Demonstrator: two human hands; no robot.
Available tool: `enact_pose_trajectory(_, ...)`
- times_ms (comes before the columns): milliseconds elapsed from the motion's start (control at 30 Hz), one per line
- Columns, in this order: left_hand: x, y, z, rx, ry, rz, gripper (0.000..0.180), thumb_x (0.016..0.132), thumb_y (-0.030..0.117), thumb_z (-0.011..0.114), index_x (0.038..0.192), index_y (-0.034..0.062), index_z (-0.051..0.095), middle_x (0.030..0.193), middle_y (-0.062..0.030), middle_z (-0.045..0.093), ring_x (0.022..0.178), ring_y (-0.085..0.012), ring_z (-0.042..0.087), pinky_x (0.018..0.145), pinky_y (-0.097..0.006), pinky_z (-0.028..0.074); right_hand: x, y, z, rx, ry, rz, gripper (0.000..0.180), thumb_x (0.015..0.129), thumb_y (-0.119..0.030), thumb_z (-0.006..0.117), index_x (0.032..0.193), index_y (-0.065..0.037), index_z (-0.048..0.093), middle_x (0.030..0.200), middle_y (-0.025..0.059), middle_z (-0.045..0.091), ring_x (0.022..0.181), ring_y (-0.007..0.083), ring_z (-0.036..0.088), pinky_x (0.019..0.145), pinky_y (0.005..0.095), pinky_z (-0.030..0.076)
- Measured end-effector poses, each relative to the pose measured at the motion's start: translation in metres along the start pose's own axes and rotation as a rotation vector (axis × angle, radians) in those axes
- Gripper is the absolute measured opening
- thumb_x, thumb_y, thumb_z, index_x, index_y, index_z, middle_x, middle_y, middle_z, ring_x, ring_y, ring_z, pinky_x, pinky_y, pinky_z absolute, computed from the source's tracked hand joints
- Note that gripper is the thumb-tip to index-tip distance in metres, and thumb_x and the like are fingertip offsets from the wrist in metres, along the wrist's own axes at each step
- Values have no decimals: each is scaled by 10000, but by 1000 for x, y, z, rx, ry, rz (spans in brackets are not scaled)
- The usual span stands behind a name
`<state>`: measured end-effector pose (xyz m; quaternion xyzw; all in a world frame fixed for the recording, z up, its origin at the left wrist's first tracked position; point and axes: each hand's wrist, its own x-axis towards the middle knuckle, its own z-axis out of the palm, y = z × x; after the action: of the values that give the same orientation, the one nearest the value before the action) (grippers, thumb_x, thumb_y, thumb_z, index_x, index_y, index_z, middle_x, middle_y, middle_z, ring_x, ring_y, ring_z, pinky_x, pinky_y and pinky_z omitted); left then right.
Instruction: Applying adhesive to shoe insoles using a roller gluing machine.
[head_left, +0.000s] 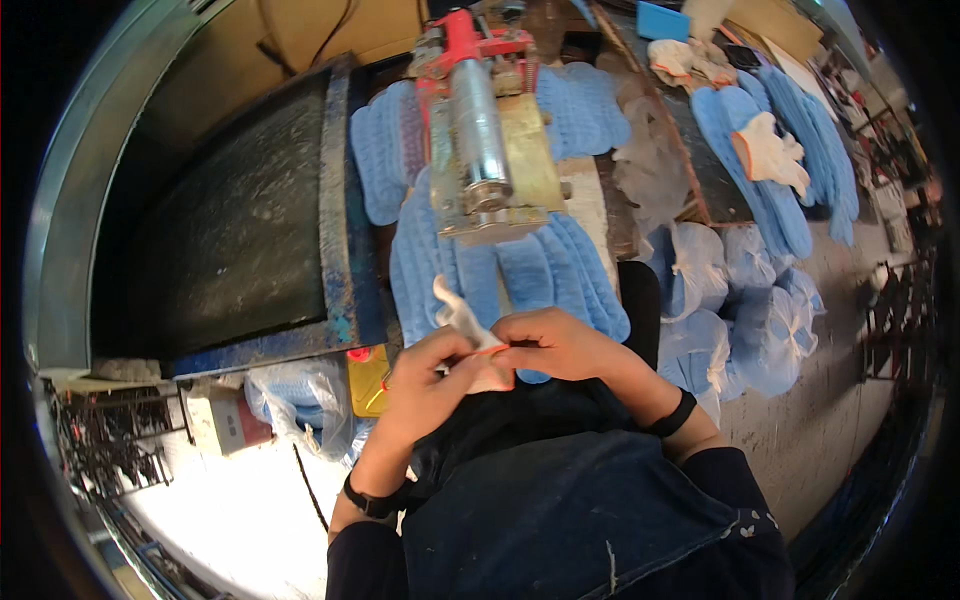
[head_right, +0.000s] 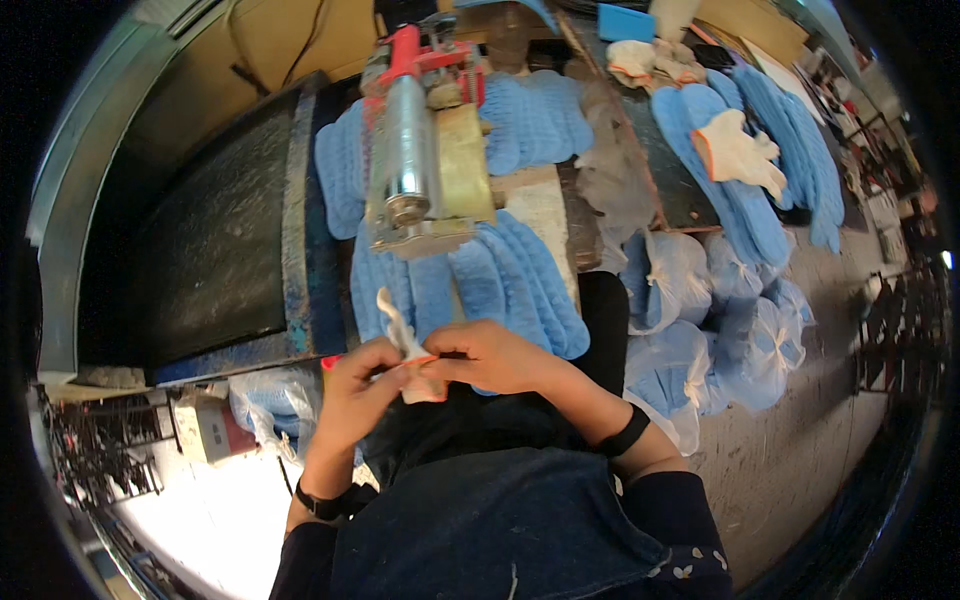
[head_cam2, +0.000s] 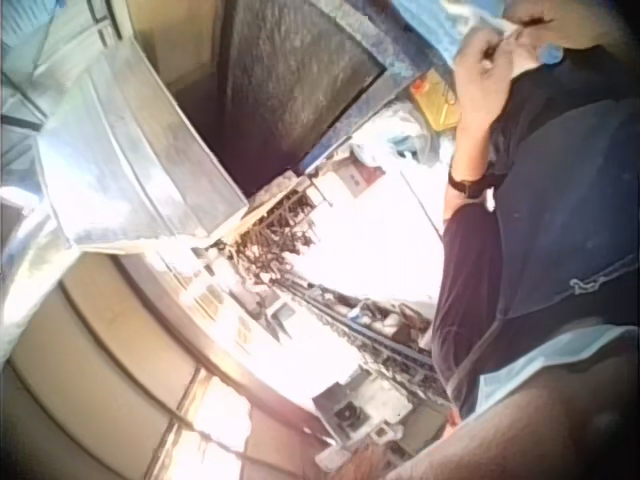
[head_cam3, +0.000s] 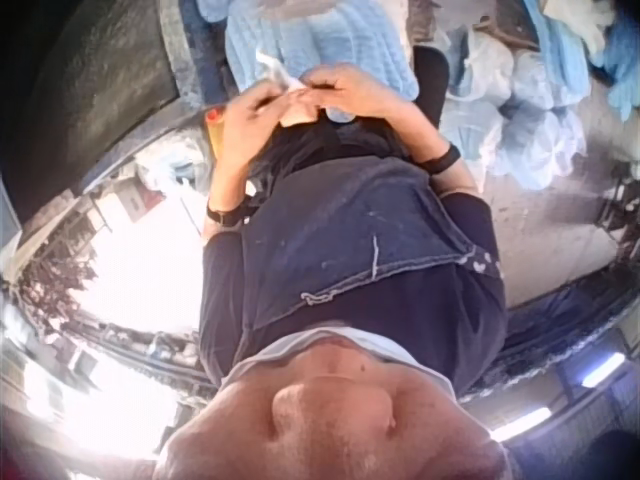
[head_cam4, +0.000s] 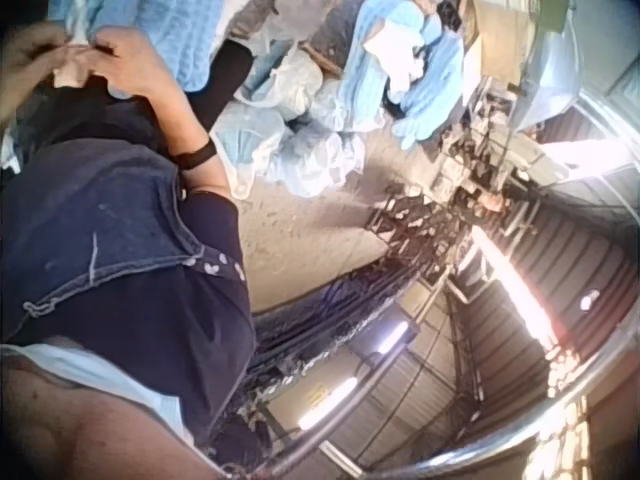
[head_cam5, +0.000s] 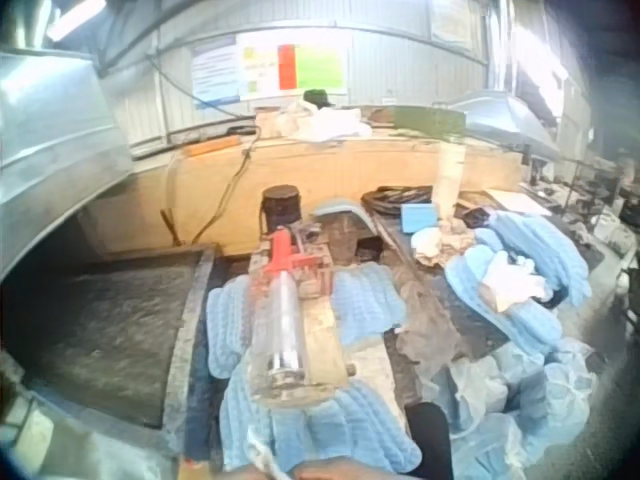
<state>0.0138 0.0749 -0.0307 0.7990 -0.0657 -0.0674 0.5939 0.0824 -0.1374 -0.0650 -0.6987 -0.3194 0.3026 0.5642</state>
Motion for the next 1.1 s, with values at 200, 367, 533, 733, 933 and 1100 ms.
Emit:
enact_pose_trajectory(200, -5, 19, -7, 689, 377, 502, 76, 753, 17, 636, 817, 12, 596, 828, -95, 548, 703, -294, 546, 648, -390, 443, 15, 1, 13, 90, 55, -24, 290, 931, -293, 595, 888, -8, 629, 743, 149, 644, 685, 253, 632, 620, 368, 462)
enact_pose_trajectory(367, -9, 28, 7, 965, -42, 948, 288, 757, 29, 675, 1035, 7, 607, 990, -152, 570, 900, -329, 587, 762, -457, 516, 22, -17, 20, 68, 71, -209, 265, 930, -256, 604, 898, 7, 620, 753, 165, 642, 658, 247, 612, 623, 364, 467)
enact_pose_trajectory(533, -14, 13, 0, 1068, 26, 636, 252, 795, 4, 618, 1042, -28, 581, 951, -163, 594, 791, -306, 622, 677, -385, 529, 27, -17, 23, 358, -14, -36, 202, 929, -205, 617, 923, -4, 602, 854, 131, 618, 744, 218, 611, 664, 349, 462)
enact_pose_trajectory(733, -25, 1, 11, 1300, -240, 155, 254, 803, 37, 576, 1045, -39, 557, 923, -184, 604, 752, -295, 647, 606, -347, 532, 42, -27, 42, -139, 301, -595, 145, 931, -155, 571, 852, -36, 555, 814, 132, 541, 776, 331, 556, 667, 410, 434)
enact_pose_trajectory(933, 23, -45, -24, -884, -11, -379, 724, 927, 618, 412, 1500, 185, 320, 1272, -280, 538, 1074, -404, 570, 915, -435, 478, 57, -24, 68, -142, 53, -555, 184, 955, -183, 523, 847, -37, 488, 755, 150, 488, 739, 375, 515, 633, 440, 396)
enact_pose_trajectory(1100, 28, -10, -9, -956, 282, -49, 707, 941, 458, 483, 1510, 111, 251, 1419, -267, 403, 1253, -363, 465, 1004, -436, 433, 59, -10, 52, -71, 55, -462, 227, 959, -215, 517, 844, -22, 489, 798, 193, 515, 781, 424, 520, 661, 478, 393)
